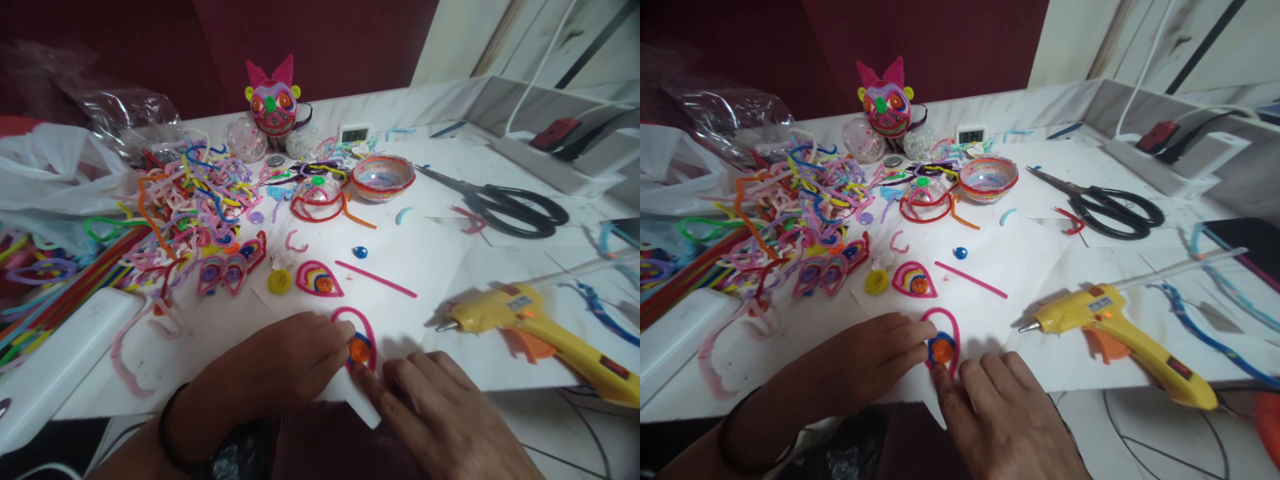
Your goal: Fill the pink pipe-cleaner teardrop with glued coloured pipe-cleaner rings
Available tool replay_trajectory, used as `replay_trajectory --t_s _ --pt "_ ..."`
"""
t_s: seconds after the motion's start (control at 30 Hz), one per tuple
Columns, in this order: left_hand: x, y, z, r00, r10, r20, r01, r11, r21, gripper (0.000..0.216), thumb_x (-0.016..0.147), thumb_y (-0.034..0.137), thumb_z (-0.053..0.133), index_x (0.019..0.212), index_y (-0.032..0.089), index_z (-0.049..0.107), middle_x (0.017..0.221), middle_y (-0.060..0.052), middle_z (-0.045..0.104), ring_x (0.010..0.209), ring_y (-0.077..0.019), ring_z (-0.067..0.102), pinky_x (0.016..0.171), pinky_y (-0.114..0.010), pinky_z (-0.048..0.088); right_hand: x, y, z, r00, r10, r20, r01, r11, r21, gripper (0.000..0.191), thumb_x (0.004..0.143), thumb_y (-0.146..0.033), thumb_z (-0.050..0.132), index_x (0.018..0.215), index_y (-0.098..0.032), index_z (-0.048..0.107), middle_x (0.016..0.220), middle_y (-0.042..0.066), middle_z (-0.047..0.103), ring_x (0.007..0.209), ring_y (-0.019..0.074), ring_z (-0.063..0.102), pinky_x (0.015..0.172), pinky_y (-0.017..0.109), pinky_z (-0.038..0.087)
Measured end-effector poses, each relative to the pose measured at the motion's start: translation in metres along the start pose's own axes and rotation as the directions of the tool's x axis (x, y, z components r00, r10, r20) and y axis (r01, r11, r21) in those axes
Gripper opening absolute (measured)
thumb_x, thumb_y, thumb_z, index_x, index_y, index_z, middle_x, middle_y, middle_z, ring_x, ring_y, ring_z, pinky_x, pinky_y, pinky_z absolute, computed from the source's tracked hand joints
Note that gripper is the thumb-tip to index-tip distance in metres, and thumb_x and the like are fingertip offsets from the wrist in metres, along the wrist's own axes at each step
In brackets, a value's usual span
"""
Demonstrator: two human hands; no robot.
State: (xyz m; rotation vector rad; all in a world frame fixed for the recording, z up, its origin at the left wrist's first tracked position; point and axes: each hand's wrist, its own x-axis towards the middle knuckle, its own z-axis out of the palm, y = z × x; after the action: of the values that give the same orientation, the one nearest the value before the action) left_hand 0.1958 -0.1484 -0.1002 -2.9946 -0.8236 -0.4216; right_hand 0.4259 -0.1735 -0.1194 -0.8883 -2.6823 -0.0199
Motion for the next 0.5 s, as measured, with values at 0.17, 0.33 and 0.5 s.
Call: replay_trajectory --t_s 0.17,0.33,0.5 --pt "0.000 0.000 -0.001 0.999 0.002 0.050 -0.001 1.000 -0.010 0.025 0.101 0.012 0.038 0.101 0.008 0.062 0.104 -0.012 0.066 0.092 -0.0205 0.060 0.087 -0.034 0.050 0.003 0.004 -0.008 0.994 0.040 -0.100 -0.024 0.987 0.158 0.030 0.096 -0.011 0.035 0.108 -0.014 0.061 0.079 0.008 0.062 0.069 0.0199 0.056 0.062 0.036 0.045" --pt "0.001 0.000 0.000 1.000 -0.007 0.026 0.007 1.000 -0.007 0.036 0.103 0.012 0.028 0.099 0.008 0.064 0.103 -0.012 0.067 0.093 -0.0210 0.061 0.086 -0.034 0.051 0.017 0.008 -0.005 0.968 0.157 -0.196 -0.090 0.945 0.313 0.020 0.095 -0.011 0.044 0.105 -0.014 0.062 0.080 0.006 0.058 0.070 0.0176 0.053 0.063 0.032 0.047" --pt "0.000 -0.002 0.002 0.999 -0.012 0.038 0.012 1.000 -0.021 0.033 0.103 0.012 0.029 0.103 0.009 0.062 0.104 -0.011 0.067 0.093 -0.0198 0.061 0.086 -0.033 0.051 0.034 0.010 0.004 0.970 0.213 -0.118 -0.153 0.911 0.383 0.017 0.095 -0.015 0.048 0.086 -0.017 0.062 0.081 0.006 0.057 0.072 0.0189 0.053 0.059 0.030 0.043"
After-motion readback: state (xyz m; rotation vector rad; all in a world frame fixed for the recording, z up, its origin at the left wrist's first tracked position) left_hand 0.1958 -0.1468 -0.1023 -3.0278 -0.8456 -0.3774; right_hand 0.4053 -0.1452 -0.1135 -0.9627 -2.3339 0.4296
